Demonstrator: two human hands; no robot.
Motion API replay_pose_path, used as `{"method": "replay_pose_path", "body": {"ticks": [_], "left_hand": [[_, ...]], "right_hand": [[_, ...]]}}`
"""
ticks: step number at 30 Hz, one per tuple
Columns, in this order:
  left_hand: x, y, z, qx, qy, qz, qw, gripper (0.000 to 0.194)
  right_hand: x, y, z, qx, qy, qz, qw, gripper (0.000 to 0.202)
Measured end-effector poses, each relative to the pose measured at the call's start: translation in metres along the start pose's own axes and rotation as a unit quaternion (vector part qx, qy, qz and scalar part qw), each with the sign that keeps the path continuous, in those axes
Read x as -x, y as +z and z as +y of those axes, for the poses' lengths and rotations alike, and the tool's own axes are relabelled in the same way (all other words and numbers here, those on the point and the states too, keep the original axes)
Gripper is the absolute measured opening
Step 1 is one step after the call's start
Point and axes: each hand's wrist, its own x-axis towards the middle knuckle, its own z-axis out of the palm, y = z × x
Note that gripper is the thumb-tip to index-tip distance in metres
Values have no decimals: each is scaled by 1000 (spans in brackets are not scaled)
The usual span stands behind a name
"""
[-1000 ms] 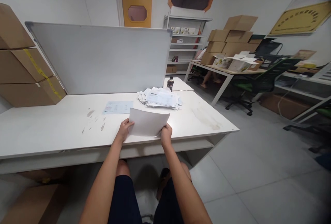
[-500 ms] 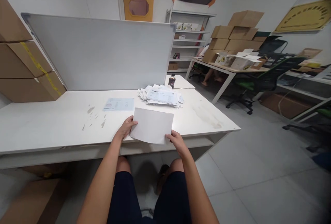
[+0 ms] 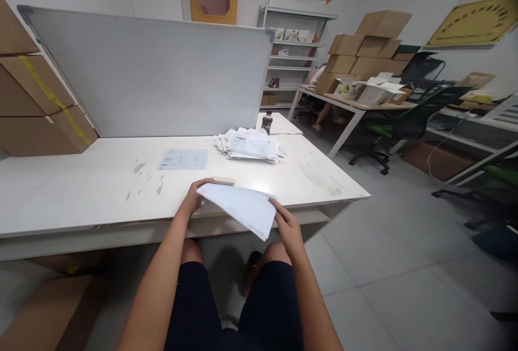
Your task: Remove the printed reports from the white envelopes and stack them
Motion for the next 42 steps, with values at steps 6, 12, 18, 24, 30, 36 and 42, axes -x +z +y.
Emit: {"method": "replay_pose_path", "body": {"ticks": [6, 12, 18, 24, 30, 36, 42], "left_hand": [[4, 5, 7, -49, 32, -28, 998, 25], [3, 5, 8, -73, -14, -135, 988, 22], [-2, 4, -5, -133, 85, 105, 982, 33], [-11, 1, -20, -305, 149, 63, 939, 40], [-7, 12, -24, -425, 178, -50, 886, 44], [-2, 21, -22, -487, 193, -89, 847, 44], [-6, 23, -21, -535, 197, -81, 818, 43]], "right_hand": [[-8, 10, 12, -233, 46, -58, 970, 55], [-33, -3, 25, -187, 97, -3, 978, 50], [-58, -35, 49, -10, 37, 54, 998, 61], [-60, -40, 53, 72, 31, 51, 996, 61], [-55, -25, 50, 95, 50, 46, 993, 63], [-60, -19, 53, 130, 31, 54, 990, 63], [-78, -15, 37, 262, -40, 19, 964, 57]]}}
